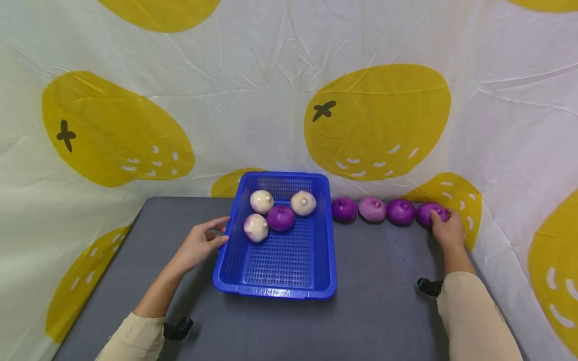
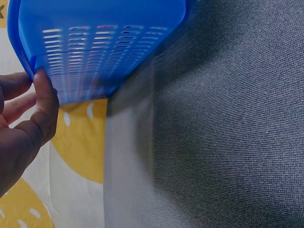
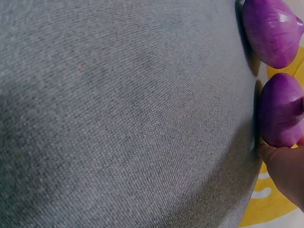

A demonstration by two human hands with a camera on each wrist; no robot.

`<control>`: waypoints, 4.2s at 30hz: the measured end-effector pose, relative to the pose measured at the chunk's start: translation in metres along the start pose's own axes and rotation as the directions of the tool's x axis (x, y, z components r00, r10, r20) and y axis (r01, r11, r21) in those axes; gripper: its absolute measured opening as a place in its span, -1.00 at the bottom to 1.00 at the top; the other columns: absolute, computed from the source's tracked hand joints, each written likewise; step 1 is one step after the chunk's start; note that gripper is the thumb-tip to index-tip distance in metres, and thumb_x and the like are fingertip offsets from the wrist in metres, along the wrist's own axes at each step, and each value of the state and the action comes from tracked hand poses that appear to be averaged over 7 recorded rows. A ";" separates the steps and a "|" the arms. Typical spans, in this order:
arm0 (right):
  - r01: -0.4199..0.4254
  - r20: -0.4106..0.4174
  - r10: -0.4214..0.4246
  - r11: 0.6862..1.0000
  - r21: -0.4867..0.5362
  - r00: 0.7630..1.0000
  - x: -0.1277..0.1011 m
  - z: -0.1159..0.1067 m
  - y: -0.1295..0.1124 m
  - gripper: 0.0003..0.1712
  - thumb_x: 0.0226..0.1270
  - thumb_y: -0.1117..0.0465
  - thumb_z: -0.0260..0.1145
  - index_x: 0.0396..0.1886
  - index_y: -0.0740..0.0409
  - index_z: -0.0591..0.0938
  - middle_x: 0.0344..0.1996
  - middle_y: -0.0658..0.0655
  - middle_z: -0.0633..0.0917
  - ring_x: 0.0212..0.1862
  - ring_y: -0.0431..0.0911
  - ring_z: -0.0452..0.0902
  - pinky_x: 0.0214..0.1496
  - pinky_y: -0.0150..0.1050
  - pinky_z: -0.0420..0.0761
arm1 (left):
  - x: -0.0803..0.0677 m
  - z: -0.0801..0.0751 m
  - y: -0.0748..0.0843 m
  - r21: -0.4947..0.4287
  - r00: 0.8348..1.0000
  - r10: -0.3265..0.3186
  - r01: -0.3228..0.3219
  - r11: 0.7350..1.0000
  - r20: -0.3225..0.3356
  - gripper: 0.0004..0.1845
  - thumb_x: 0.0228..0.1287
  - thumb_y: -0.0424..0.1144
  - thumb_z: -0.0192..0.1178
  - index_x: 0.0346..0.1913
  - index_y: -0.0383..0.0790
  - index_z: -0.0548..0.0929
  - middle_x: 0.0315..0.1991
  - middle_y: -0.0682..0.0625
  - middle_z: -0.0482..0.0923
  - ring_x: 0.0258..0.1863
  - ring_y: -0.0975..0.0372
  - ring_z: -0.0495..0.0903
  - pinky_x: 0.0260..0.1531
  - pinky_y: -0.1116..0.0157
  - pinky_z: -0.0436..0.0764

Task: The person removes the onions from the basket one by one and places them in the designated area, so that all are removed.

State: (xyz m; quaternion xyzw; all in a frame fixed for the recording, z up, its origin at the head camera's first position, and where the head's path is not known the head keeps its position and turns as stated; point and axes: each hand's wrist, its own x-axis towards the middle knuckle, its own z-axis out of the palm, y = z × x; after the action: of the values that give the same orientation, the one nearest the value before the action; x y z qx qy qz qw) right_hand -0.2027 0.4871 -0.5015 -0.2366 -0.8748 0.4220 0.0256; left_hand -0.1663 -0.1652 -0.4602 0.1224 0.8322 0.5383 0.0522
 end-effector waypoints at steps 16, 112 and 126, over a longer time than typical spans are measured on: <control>-0.025 0.010 0.026 0.999 -0.033 1.000 0.001 0.003 0.001 -0.03 0.65 -0.21 -0.18 0.60 0.48 -0.18 0.52 0.66 -0.01 0.46 0.54 0.04 0.51 0.43 0.16 | 0.000 0.001 0.000 -0.003 1.000 -0.004 0.004 1.000 0.006 -0.45 0.39 -0.46 0.28 0.42 -0.37 0.49 0.00 -0.35 0.59 -0.34 0.09 0.70 -0.29 -0.13 0.75; 0.656 0.758 -0.564 0.713 0.246 0.328 -0.126 0.221 -0.306 -0.22 0.34 0.25 0.47 0.47 0.34 0.37 0.41 0.41 0.47 0.43 0.30 0.42 0.46 0.14 0.47 | -0.003 0.001 -0.001 0.007 1.000 -0.017 0.017 1.000 -0.007 -0.46 0.42 -0.42 0.27 0.43 -0.32 0.49 0.02 -0.32 0.59 -0.34 0.14 0.69 -0.26 -0.06 0.77; 0.781 0.793 -0.535 0.612 0.126 0.292 -0.137 0.253 -0.295 -0.20 0.23 0.26 0.54 0.41 0.40 0.43 0.35 0.37 0.56 0.41 0.16 0.49 0.49 -0.04 0.47 | -0.002 -0.001 0.001 -0.001 1.000 -0.008 0.008 1.000 0.000 -0.45 0.40 -0.44 0.28 0.43 -0.34 0.49 0.00 -0.34 0.59 -0.36 0.14 0.70 -0.26 -0.12 0.76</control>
State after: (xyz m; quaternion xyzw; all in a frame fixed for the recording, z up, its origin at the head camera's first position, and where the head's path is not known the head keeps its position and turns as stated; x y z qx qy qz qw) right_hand -0.2590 0.0873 -0.4214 0.3528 -0.8618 0.2975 -0.2107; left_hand -0.1640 -0.1661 -0.4592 0.1192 0.8325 0.5382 0.0545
